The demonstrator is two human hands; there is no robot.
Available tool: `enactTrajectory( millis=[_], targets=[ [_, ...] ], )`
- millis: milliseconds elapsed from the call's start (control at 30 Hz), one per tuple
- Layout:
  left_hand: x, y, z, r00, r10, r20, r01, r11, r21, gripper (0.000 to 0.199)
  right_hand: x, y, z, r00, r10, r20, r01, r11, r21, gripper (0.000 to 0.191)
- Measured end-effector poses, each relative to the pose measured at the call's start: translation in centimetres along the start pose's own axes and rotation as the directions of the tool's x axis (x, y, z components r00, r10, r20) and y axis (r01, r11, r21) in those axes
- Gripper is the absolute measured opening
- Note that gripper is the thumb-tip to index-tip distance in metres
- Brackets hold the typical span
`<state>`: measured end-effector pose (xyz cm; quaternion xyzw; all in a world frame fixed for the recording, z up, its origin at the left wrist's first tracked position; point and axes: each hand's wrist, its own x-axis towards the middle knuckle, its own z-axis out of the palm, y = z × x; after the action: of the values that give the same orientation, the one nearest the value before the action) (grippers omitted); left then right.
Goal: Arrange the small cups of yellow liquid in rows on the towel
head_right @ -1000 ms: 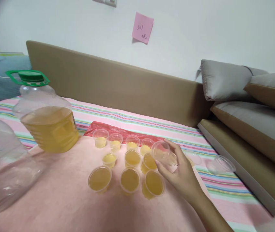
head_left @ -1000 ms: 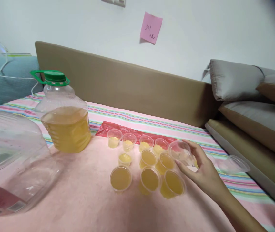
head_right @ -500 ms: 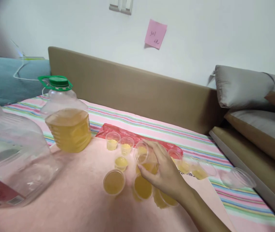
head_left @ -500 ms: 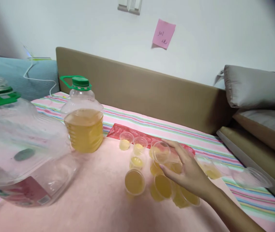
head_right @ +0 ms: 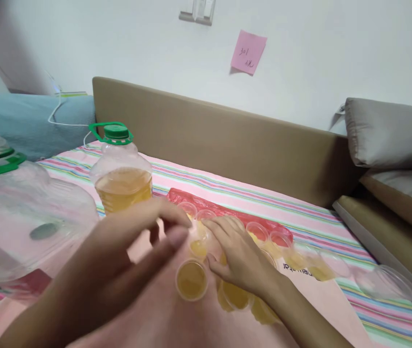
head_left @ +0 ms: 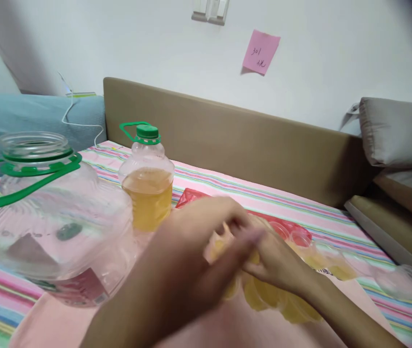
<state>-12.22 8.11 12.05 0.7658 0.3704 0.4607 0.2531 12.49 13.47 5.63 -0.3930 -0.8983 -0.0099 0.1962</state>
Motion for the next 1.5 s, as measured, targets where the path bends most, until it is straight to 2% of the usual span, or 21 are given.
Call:
enactTrajectory(
  millis=[67, 133, 200, 367, 467, 567, 767, 1000, 1133, 1233, 1300, 1367, 1433, 1500],
  targets=[
    [1.7, -1.4, -1.5, 0.993, -0.041, -0.108, 0.047, 0.997, 0.053, 0.023, 0.4, -0.3, -0.1, 0.999, -0.023, 0.026, 0.023, 1.0, 0.008, 0.069],
    [2.1, -3.5, -1.4, 0.992, -0.065, -0.107, 0.073, 0.995, 0.071, 0.018, 0.7, -0.5, -0.3, 0.998, -0.052, 0.045, 0.053, 0.999, -0.001, 0.066],
    [1.8, -5.4, -0.2, 0.994, -0.088, -0.06, 0.092, 0.993, 0.073, 0.025, 1.1, -0.7, -0.5, 0.995, -0.083, 0.057, 0.085, 0.996, -0.033, 0.065],
    [0.9, -8.0, 3.1, 0.984, -0.169, 0.058, 0.161, 0.98, 0.114, 0.09, 1.4, -0.7, -0.8, 0.987, -0.116, 0.11, 0.127, 0.987, -0.099, 0.064],
    [0.8, -8.5, 4.0, 0.975, -0.198, 0.098, 0.183, 0.973, 0.137, 0.105, 1.6, -0.9, -0.8, 0.981, -0.133, 0.14, 0.149, 0.983, -0.109, 0.066],
    [0.8, -8.7, 4.4, 0.973, -0.207, 0.102, 0.191, 0.971, 0.144, 0.101, 2.0, -1.3, -1.0, 0.979, -0.143, 0.146, 0.161, 0.98, -0.117, 0.064],
    [1.1, -8.5, 4.9, 0.969, -0.22, 0.112, 0.204, 0.969, 0.137, 0.075, 2.7, -2.1, -1.4, 0.979, -0.161, 0.127, 0.179, 0.973, -0.144, 0.068],
    [1.4, -8.7, 4.9, 0.973, -0.19, 0.127, 0.175, 0.977, 0.121, 0.074, 2.4, -2.0, -1.3, 0.983, -0.165, 0.084, 0.178, 0.968, -0.174, 0.063],
    [1.5, -8.6, 4.5, 0.962, -0.239, 0.13, 0.229, 0.969, 0.09, 0.085, 2.0, -0.7, -3.5, 0.992, -0.129, -0.01, 0.129, 0.992, -0.009, 0.064],
    [1.5, -8.4, 4.3, 0.956, -0.269, 0.113, 0.259, 0.961, 0.096, 0.083, 1.7, 0.6, -6.0, 0.998, 0.051, -0.049, -0.043, 0.986, 0.159, 0.057],
    [1.6, -8.3, 4.3, 0.959, -0.265, 0.102, 0.254, 0.962, 0.104, 0.081, 1.5, 1.3, -7.1, 0.98, 0.197, 0.018, -0.194, 0.938, 0.288, 0.054],
    [1.6, -8.3, 4.3, 0.963, -0.252, 0.097, 0.243, 0.965, 0.097, 0.079, 1.4, 1.7, -7.4, 0.957, 0.267, 0.11, -0.289, 0.873, 0.393, 0.054],
    [1.7, -8.3, 4.2, 0.967, -0.236, 0.097, 0.228, 0.97, 0.086, 0.078, 1.4, 1.8, -7.0, 0.951, 0.261, 0.166, -0.309, 0.826, 0.471, 0.051],
    [1.8, -8.4, 4.1, 0.968, -0.226, 0.106, 0.218, 0.972, 0.083, 0.076, 1.4, 1.8, -6.2, 0.959, 0.233, 0.161, -0.284, 0.796, 0.534, 0.045]
  ],
)
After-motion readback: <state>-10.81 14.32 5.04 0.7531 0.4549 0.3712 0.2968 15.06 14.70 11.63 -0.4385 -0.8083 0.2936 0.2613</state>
